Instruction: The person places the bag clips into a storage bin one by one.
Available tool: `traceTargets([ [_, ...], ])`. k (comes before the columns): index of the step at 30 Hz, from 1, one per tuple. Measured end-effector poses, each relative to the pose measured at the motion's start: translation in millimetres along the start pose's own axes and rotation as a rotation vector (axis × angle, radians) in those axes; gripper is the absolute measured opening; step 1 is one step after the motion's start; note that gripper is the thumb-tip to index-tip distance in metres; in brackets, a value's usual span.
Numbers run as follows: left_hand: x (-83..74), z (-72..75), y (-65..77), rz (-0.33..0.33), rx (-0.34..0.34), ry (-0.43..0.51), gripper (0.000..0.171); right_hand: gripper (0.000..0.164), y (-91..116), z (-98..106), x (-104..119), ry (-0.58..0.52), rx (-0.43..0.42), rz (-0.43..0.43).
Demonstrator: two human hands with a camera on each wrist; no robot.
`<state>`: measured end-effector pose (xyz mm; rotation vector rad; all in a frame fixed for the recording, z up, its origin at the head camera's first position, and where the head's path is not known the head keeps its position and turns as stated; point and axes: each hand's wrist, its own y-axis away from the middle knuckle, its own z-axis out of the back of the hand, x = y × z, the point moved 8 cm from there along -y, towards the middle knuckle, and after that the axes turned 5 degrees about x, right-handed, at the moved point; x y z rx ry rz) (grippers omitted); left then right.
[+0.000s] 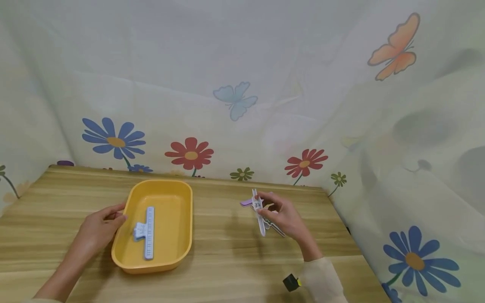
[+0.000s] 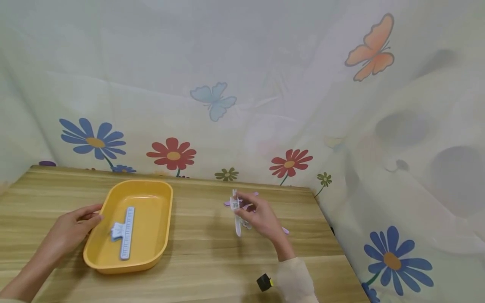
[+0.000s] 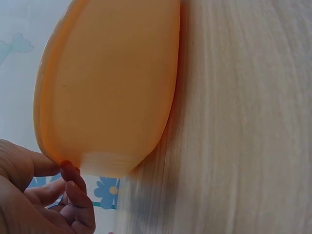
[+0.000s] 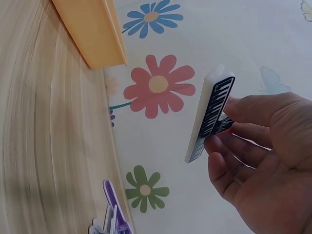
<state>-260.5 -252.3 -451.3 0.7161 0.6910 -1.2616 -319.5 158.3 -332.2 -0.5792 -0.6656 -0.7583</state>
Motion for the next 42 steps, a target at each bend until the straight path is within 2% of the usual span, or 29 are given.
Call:
traceTargets([
  [8,3.3,-1.3,0.2,0.032,0.016,0.013,0.058,0.040,-8.2,-9.3,7.5,0.013,0.009,0.028],
  [15,3.2,0.5,0.3,0.049,0.013,0.014,0.057,0.042,-18.1,-21.9,-18.9,0.002,0.011,0.046],
  [17,3.8,0.9,0.8,0.056,0.013,0.016,0.058,0.042,-20.5,-25.1,-19.5,-0.005,0.014,0.050],
  [20,4.2,2.2,1.4,0.053,0.006,0.011,0.058,0.041,-24.1,-30.1,-12.5,-0.013,0.023,0.060],
  [27,7.3,5.3,3.9,0.026,-0.016,0.006,0.059,0.041,-29.5,-42.2,21.0,-0.052,0.066,0.095],
  [29,8.7,5.4,4.1,0.022,-0.019,0.008,0.060,0.041,-31.7,-46.5,19.6,-0.052,0.070,0.097],
  [36,9.6,4.4,3.2,0.027,-0.019,0.023,0.059,0.043,-42.2,-63.2,-6.5,-0.050,0.086,0.090],
  [39,8.1,2.1,1.4,0.037,-0.006,0.028,0.058,0.043,-44.1,-66.5,-4.7,-0.050,0.092,0.097],
  [42,6.3,-1.1,-0.5,0.048,0.008,0.032,0.057,0.042,-43.4,-68.4,7.3,-0.056,0.098,0.102],
])
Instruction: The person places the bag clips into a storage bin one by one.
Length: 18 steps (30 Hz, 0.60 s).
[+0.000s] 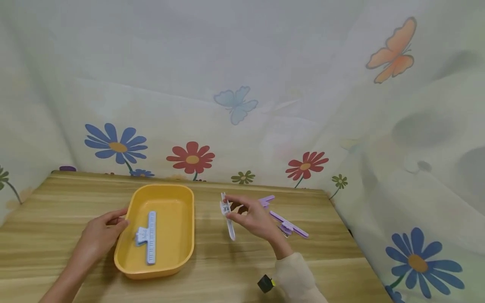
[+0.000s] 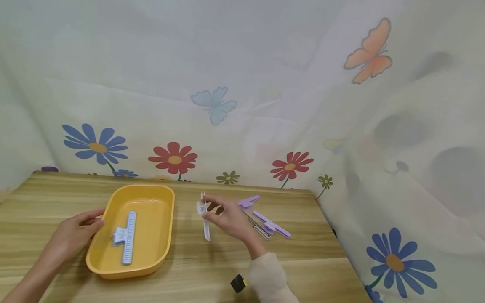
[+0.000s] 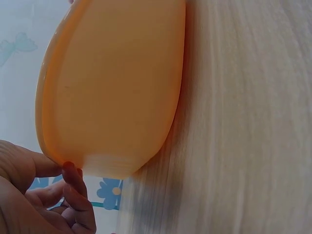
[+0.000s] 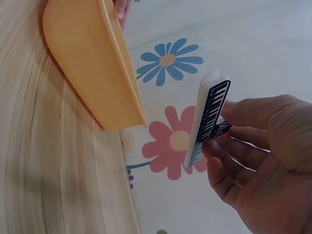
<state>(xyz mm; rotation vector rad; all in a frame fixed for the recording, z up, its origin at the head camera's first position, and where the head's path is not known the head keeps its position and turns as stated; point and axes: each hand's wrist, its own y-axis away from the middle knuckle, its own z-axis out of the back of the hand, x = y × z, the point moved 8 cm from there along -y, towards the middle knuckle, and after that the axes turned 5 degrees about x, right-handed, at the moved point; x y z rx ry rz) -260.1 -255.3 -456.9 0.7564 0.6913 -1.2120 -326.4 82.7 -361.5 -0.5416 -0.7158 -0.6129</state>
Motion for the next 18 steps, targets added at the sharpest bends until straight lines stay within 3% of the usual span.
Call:
traceTargets([
  [4,-1.9,0.2,0.2,-0.012,-0.007,0.004,0.056,0.042,-4.9,-4.1,24.4,-0.001,0.017,0.002],
  [11,-4.5,1.7,4.7,-0.048,-0.035,-0.009,0.055,0.042,-18.9,-18.3,6.8,0.004,0.013,0.040],
  [18,-7.2,3.3,5.6,-0.044,-0.038,-0.002,0.055,0.042,-29.7,-28.8,15.6,0.008,0.030,0.068],
])
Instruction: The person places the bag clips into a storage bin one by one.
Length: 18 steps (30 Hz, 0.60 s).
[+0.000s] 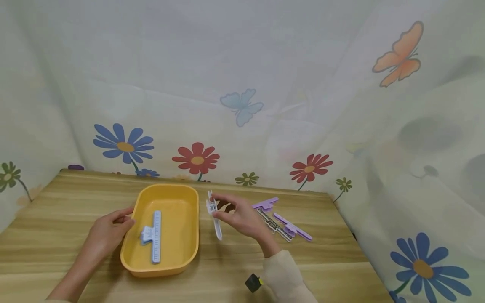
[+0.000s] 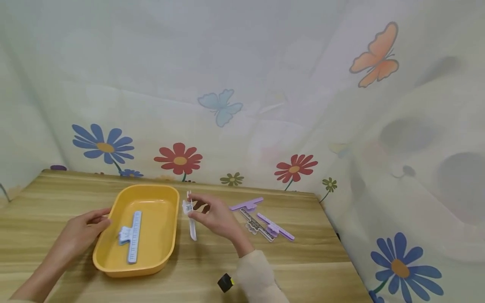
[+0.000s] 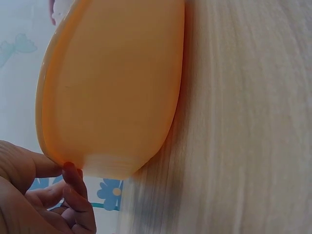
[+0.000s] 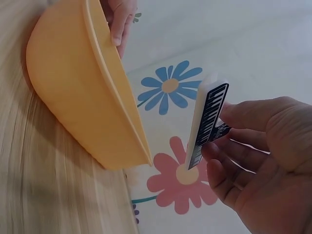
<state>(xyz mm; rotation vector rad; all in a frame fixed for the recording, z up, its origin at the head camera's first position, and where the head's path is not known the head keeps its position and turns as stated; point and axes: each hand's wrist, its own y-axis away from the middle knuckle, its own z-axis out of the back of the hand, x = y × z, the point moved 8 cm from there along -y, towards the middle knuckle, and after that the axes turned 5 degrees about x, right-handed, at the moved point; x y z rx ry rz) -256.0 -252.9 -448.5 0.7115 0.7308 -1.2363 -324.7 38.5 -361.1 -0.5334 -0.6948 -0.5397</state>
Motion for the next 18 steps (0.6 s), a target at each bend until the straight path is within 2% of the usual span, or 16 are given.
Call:
traceTargets([
  [13,0.1,-1.3,-1.7,0.020,0.000,0.013,0.053,0.042,-20.1,-16.8,6.6,0.024,0.020,0.010],
  [18,1.2,-1.0,-1.4,0.025,0.000,0.012,0.053,0.042,-28.2,-27.1,10.7,0.001,0.040,0.015],
])
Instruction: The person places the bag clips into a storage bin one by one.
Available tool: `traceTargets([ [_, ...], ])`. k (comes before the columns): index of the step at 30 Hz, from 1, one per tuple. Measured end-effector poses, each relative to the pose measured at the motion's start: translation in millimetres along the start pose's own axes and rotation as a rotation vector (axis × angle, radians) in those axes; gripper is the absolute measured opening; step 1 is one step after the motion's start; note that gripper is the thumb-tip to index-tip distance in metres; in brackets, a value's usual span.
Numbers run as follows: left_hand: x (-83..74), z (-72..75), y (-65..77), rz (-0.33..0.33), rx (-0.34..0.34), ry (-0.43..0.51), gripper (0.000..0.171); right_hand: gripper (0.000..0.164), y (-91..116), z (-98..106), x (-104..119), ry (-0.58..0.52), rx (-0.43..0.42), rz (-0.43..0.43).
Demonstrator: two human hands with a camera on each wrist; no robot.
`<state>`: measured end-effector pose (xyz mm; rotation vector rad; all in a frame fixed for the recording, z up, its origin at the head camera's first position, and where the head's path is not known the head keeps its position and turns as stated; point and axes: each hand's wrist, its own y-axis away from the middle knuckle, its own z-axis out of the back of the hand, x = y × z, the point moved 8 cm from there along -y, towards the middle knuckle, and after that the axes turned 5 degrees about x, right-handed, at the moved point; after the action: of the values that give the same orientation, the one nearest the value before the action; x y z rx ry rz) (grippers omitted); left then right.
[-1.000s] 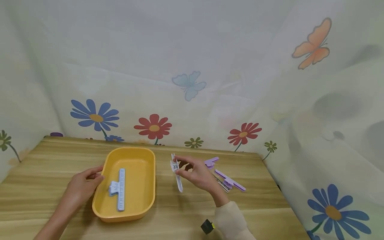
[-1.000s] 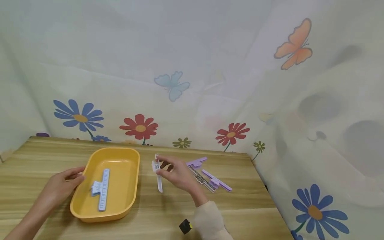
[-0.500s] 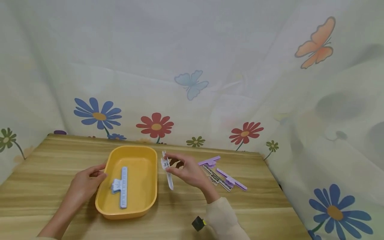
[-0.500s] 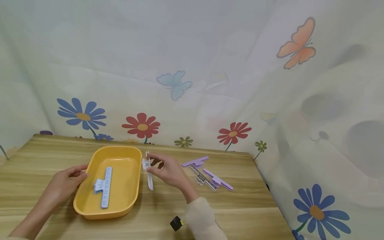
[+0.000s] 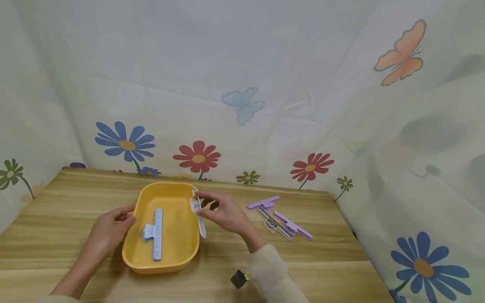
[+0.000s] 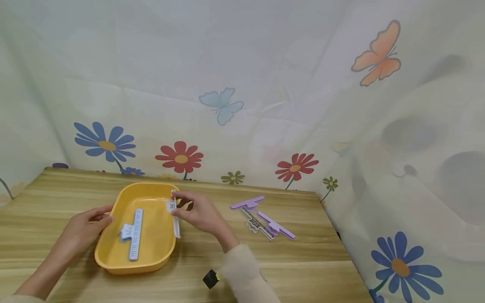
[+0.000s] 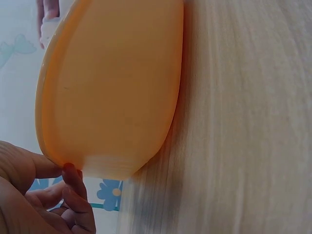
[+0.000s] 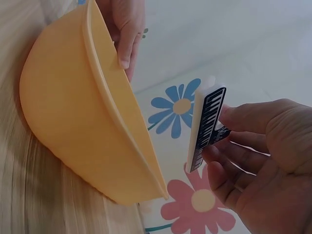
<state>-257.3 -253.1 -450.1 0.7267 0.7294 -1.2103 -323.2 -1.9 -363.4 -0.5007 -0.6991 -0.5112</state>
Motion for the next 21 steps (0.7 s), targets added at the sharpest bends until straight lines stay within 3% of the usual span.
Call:
traceTargets([
  [21,-6.6,1.0,3.3,-0.027,-0.001,0.000,0.050,0.045,-28.0,-41.5,6.5,0.023,0.092,-0.036],
])
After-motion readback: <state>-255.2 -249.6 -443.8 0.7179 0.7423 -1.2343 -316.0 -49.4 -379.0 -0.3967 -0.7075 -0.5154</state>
